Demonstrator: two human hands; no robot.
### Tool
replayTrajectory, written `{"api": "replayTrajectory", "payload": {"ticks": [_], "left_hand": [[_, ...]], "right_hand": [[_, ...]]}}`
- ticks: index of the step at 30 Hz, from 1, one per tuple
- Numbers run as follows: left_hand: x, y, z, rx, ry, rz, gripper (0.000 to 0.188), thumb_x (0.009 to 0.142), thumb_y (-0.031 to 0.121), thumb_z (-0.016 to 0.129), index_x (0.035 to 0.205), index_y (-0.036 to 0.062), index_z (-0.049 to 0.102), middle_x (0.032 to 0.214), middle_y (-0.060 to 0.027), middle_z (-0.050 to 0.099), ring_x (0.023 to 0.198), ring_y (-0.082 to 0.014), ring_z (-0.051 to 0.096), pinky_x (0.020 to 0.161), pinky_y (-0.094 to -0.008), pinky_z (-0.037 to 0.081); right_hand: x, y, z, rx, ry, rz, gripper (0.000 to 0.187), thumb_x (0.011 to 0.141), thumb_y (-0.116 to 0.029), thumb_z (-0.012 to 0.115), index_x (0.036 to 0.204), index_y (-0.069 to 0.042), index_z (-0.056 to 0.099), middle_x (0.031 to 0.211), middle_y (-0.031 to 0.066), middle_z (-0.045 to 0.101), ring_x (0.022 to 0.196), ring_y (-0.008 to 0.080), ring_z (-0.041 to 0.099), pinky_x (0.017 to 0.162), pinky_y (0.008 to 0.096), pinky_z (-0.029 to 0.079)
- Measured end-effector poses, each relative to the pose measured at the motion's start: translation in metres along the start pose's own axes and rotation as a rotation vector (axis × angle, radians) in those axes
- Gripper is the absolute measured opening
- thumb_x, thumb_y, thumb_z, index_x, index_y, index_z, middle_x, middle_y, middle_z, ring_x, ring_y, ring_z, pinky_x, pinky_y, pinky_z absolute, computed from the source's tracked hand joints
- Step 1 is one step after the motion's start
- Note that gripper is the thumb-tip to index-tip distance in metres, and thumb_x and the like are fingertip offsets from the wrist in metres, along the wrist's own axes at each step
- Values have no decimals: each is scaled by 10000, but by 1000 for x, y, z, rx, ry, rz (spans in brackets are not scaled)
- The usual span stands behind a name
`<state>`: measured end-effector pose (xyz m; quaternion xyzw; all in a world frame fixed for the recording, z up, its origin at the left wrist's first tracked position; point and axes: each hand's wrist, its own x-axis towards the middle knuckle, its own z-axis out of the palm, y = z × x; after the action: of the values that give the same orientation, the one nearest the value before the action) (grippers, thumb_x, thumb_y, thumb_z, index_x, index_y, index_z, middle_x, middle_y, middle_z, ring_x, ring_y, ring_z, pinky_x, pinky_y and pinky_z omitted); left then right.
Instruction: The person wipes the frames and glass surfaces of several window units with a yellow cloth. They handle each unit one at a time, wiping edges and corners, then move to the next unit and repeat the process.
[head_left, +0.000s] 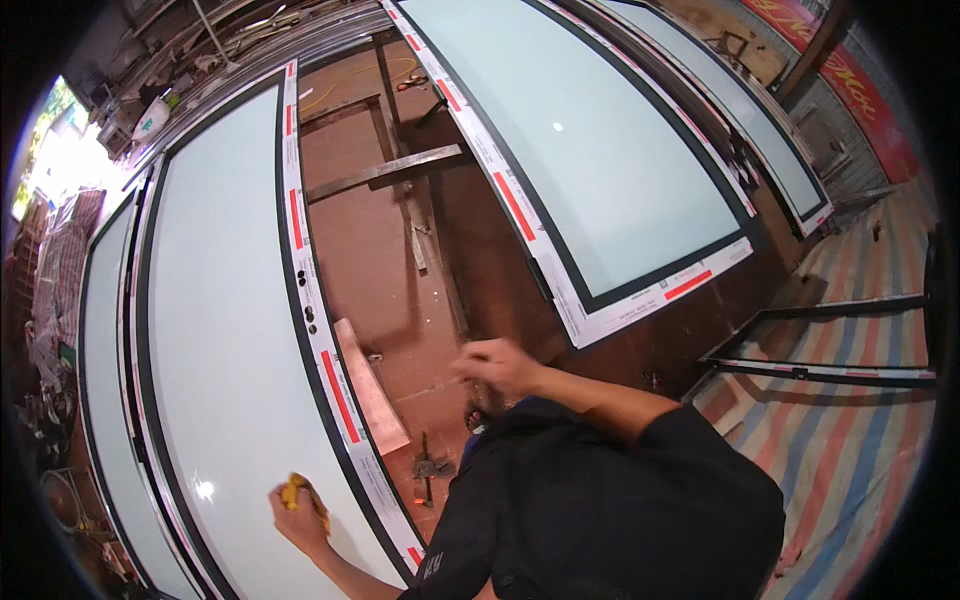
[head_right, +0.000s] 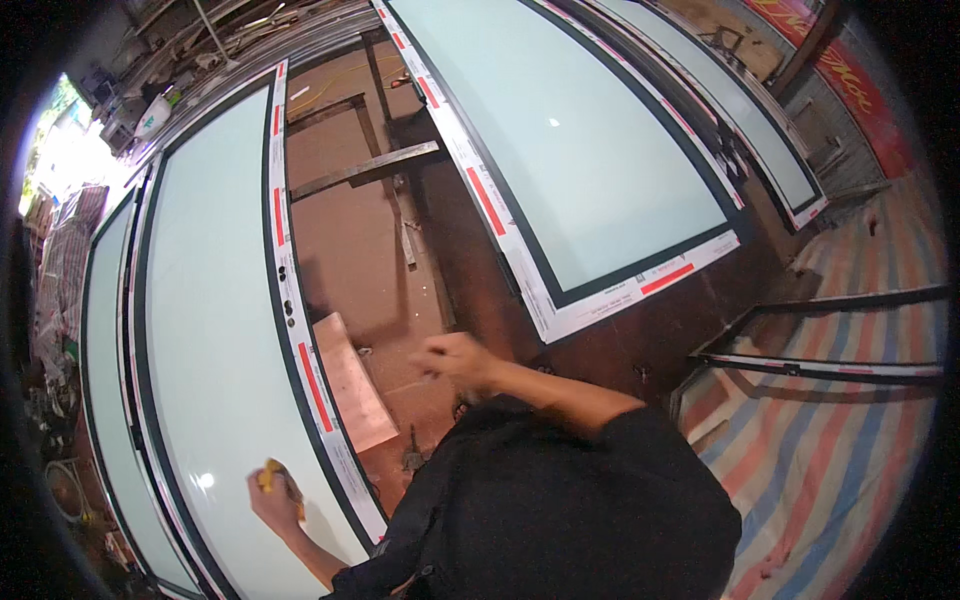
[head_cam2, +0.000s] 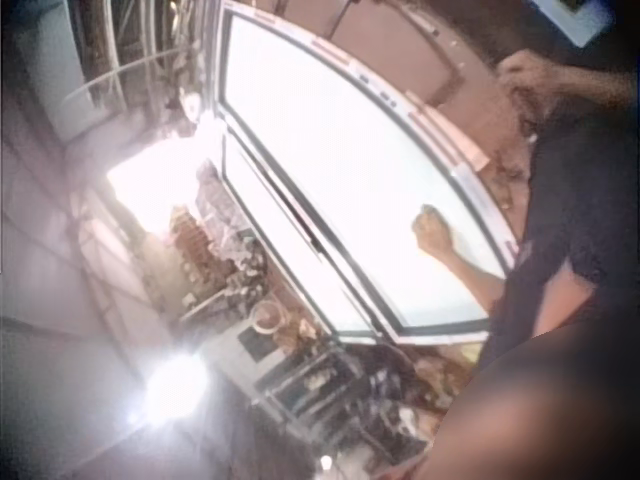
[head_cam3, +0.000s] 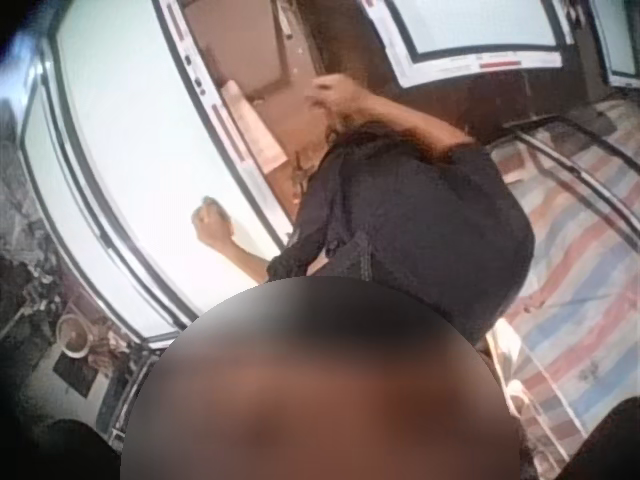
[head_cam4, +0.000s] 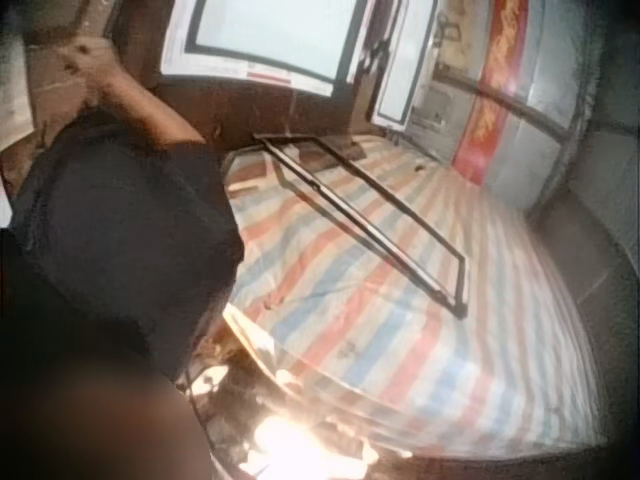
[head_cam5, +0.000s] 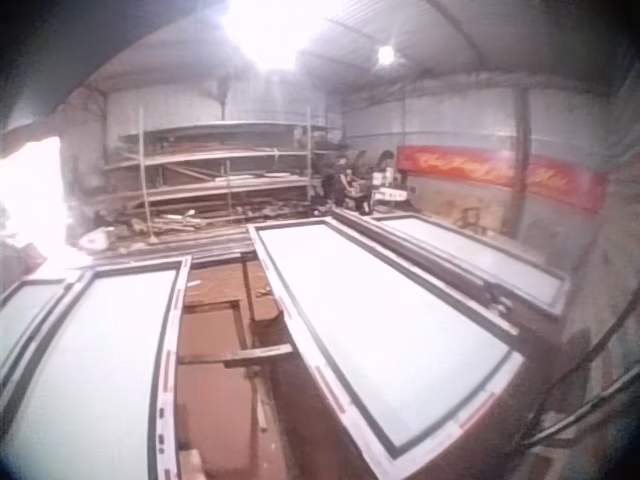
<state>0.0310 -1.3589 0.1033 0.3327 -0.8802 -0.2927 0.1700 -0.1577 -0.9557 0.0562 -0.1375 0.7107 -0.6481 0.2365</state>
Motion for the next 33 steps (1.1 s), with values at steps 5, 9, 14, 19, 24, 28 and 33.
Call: {"api": "replayTrajectory", "payload": {"ticks": [5,9,14,19,24,28,33], "left_hand": [[29,108,38,-180,95,181,278,877,105,683,1126,-10,644,1030,-107,689,897,-211,655,855,-341,538],[2,212,119,-366,-229,286,299,848,84,705,1134,11,654,993,-91,693,918,-177,662,837,-313,543],[-74,309,200,-491,-660,368,265,884,49,722,1139,19,655,946,-58,689,852,-131,671,760,-279,561],[-121,364,284,-834,-957,120,303,869,26,757,1153,11,654,1035,-55,705,905,-123,672,811,-258,553],[-154,376,348,-926,-1141,-210,316,859,52,782,1145,19,650,1017,-52,699,889,-143,673,821,-290,561],[-157,366,368,-999,-1147,-246,307,873,65,772,1144,14,637,1007,-60,694,875,-154,676,799,-290,561],[-147,351,371,-1045,-1241,-232,307,906,66,733,1179,5,607,1048,-97,688,909,-185,690,845,-318,573]], "right_hand": [[-81,13,-97,11,511,37,297,999,-291,689,913,-7,711,833,84,703,772,156,655,711,333,517],[-119,20,-177,-581,772,-270,225,940,-217,741,1010,-12,681,921,127,683,886,289,671,786,376,528],[-120,51,-240,-711,972,-309,221,892,-244,756,938,-36,696,897,141,689,840,346,657,763,456,515],[-122,72,-247,-721,922,-326,189,879,-241,744,860,-60,692,809,115,684,760,332,648,708,452,501],[-124,62,-252,-683,912,-322,167,882,-214,733,821,-69,676,794,94,671,728,316,627,668,428,466],[-125,57,-253,-694,925,-328,136,895,-190,708,817,-84,672,789,85,656,727,309,607,682,432,445],[-135,64,-251,-546,859,-158,196,930,-237,663,837,-65,668,812,104,671,781,330,635,715,437,462]]}}
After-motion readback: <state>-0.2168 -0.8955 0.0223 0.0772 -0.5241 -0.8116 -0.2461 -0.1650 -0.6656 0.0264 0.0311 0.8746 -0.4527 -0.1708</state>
